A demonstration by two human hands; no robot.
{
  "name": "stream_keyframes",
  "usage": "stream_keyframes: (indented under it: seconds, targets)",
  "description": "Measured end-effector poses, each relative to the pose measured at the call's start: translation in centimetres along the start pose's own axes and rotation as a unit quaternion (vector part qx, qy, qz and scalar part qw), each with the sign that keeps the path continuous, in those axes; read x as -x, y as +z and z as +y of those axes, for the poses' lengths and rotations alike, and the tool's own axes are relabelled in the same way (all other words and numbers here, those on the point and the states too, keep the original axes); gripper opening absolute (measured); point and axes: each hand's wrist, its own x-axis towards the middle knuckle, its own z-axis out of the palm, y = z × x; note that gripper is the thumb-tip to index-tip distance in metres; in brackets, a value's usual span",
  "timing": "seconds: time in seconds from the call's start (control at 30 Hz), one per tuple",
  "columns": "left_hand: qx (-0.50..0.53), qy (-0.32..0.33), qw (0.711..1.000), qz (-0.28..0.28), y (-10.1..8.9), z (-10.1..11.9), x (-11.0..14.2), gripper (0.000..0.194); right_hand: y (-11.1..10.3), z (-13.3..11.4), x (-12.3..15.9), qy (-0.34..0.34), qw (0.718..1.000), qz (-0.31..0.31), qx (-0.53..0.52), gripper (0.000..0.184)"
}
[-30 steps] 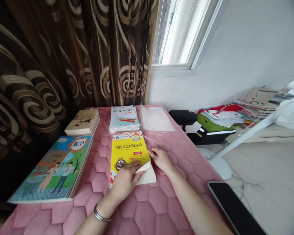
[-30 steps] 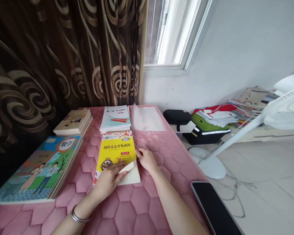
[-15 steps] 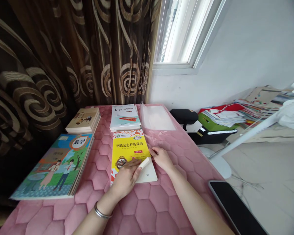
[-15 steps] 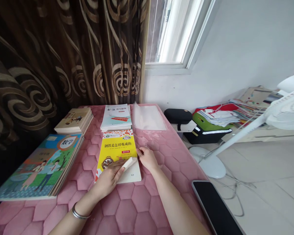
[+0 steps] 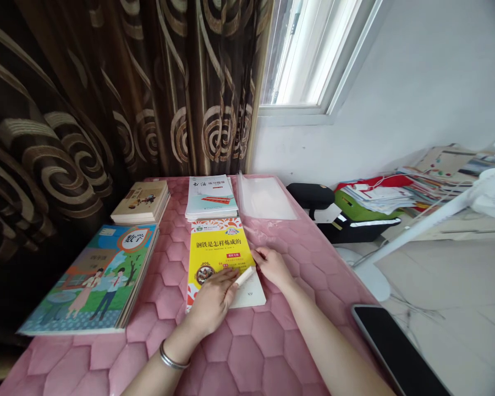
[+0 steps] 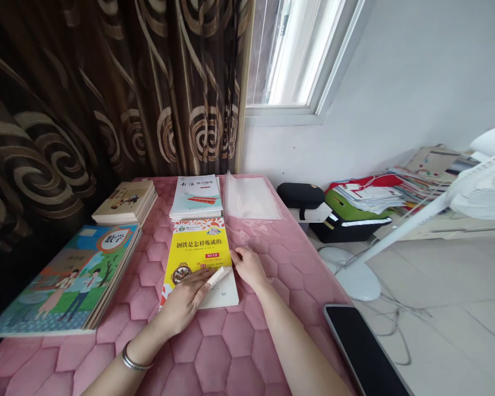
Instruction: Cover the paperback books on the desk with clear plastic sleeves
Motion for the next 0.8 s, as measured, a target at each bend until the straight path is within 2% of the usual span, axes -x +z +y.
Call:
stream_keyframes:
  seconds: [0.2,0.3,0.37,0.6,0.8]
  targets:
    - [-0.049,0.024,0.998,-0.034,0.1,0.0,0.3,0.042,-0.1,-0.1,-0.1,0.000,1.000,0.000,0.014,0.031]
    - [-0.082,0.021,0.996,-0.033,0.5,-0.1,0.4,0.060,-0.2,-0.3,0.0,0.007,1.000,-0.001,0.012,0.031]
    - [-0.098,0.012,0.995,-0.028,0.8,-0.2,0.4,0.065,-0.2,-0.3,0.1,0.006,1.000,0.000,0.011,0.032]
    - [-0.107,0.036,0.993,-0.034,0.4,0.2,0.3,0.041,-0.1,-0.1,0.0,-0.007,1.000,0.002,0.017,0.032]
    - [-0.117,0.038,0.992,-0.026,0.5,0.1,0.5,0.040,0.0,0.0,-0.1,-0.011,1.000,0.007,0.021,0.032]
